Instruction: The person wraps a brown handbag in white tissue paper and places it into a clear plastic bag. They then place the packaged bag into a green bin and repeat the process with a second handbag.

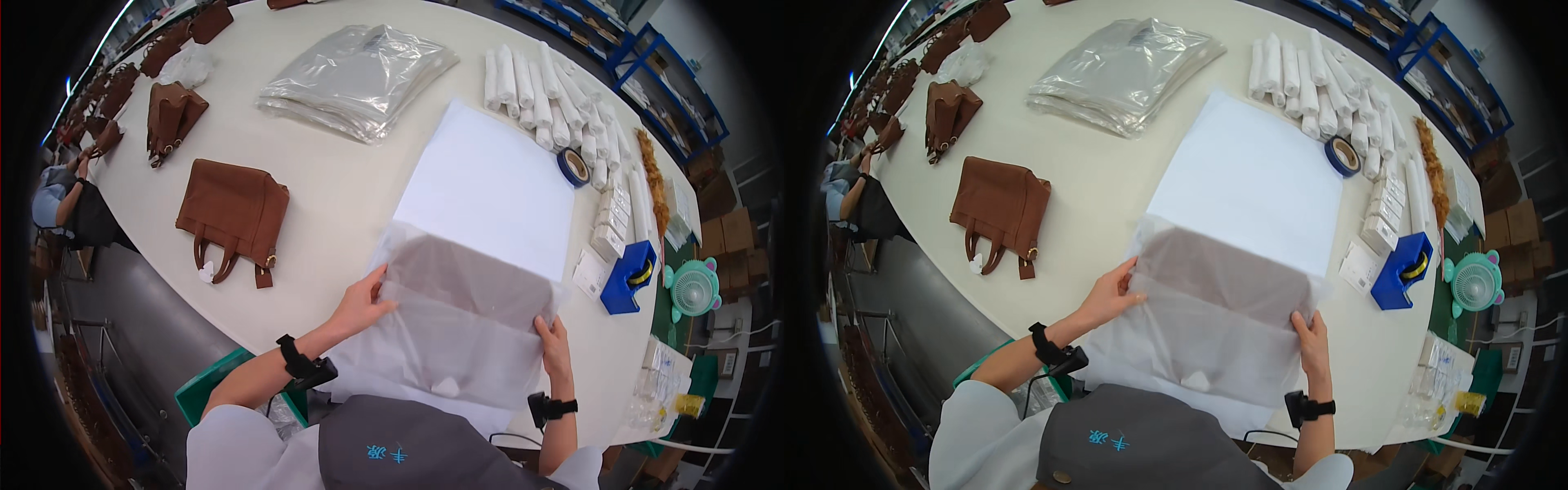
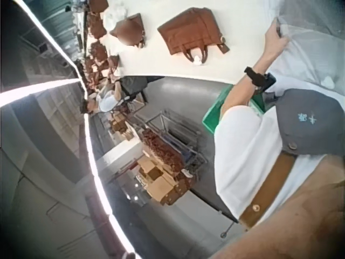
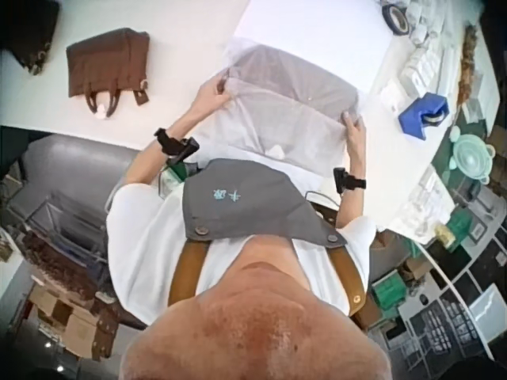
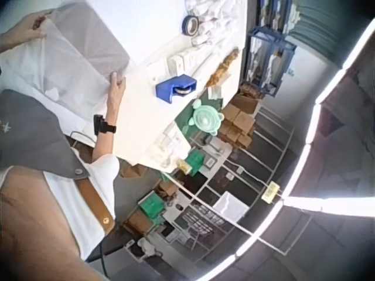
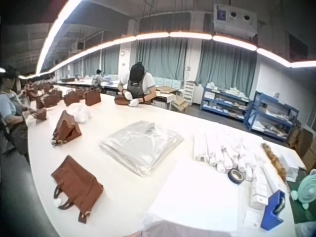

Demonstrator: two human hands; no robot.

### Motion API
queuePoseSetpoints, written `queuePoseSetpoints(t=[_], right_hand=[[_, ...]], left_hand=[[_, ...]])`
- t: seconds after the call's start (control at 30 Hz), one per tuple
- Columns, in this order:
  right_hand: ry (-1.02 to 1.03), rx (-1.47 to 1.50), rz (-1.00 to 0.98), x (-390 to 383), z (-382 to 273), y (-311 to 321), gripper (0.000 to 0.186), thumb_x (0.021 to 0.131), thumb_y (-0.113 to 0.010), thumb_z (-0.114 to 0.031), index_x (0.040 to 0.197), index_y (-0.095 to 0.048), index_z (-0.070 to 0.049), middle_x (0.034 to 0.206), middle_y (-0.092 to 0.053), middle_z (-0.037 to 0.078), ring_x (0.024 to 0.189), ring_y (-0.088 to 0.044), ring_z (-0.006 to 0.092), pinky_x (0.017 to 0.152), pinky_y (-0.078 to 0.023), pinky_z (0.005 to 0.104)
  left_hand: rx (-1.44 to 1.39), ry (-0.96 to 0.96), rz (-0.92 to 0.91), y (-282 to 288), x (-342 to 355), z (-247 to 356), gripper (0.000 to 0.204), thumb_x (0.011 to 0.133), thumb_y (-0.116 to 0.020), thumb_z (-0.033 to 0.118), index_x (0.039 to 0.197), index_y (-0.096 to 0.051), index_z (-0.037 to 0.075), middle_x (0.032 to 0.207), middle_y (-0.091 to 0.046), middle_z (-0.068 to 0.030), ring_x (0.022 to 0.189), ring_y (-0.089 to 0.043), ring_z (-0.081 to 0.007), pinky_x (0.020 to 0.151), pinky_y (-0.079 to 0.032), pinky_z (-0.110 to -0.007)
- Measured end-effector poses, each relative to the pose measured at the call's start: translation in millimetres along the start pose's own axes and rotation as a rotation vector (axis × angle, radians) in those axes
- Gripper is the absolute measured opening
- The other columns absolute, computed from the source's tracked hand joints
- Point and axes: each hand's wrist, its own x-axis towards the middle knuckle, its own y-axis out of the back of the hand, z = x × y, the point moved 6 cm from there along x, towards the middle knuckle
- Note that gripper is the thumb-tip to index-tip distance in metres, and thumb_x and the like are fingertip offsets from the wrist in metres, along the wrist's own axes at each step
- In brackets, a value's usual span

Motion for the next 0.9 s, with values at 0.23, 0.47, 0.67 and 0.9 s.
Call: queuePoseSetpoints(t=[0.23, 0.47, 0.67, 0.9], right_hand=[[-0.099, -0.077, 0.358, 5.1, 41.7, 78.3, 0.027, 0.095, -0.054, -0.026, 0.08, -0.056, -0.005, 0.065, -0.056, 0.001, 0.051, -0.054, 0.0086, 0.045, -0.045, 0.0223], [-0.107, 0.002, 0.406, 15.2, 57.1, 90.2, 0.029, 0.095, -0.052, -0.025, 0.077, -0.054, -0.003, 0.057, -0.052, 0.002, 0.04, -0.053, 0.0112, 0.035, -0.043, 0.0221], [-0.117, 0.008, 0.407, 18.9, 51.0, 89.2, 0.03, 0.096, -0.05, -0.025, 0.076, -0.051, -0.004, 0.055, -0.05, 0.001, 0.039, -0.053, 0.0125, 0.034, -0.043, 0.0227], [-0.124, 0.003, 0.431, 7.6, 49.8, 93.5, 0.028, 0.096, -0.05, -0.025, 0.078, -0.052, -0.003, 0.058, -0.054, 0.002, 0.041, -0.055, 0.0135, 0.035, -0.044, 0.0223]], left_hand=[[0.434, -0.229, 0.176, 113.0, 137.7, 14.5, 0.024, 0.08, -0.062, 0.015, 0.097, -0.068, -0.001, 0.078, -0.067, -0.0126, 0.075, -0.066, -0.0232, 0.07, -0.051, -0.033], [0.656, -0.423, 0.621, 190.9, 331.2, 45.5, 0.018, 0.079, -0.059, 0.016, 0.081, -0.068, 0.001, 0.086, -0.064, -0.017, 0.087, -0.06, -0.036, 0.079, -0.048, -0.045], [0.682, -0.261, 0.738, 221.3, 389.7, 9.3, 0.018, 0.08, -0.058, 0.015, 0.078, -0.068, 0.001, 0.085, -0.064, -0.02, 0.082, -0.061, -0.0379, 0.077, -0.049, -0.046], [0.21, -0.468, 0.844, 213.8, 403.1, 63.2, 0.015, 0.081, -0.057, 0.01, 0.087, -0.064, -0.002, 0.087, -0.064, -0.0222, 0.083, -0.061, -0.0402, 0.077, -0.048, -0.047]])
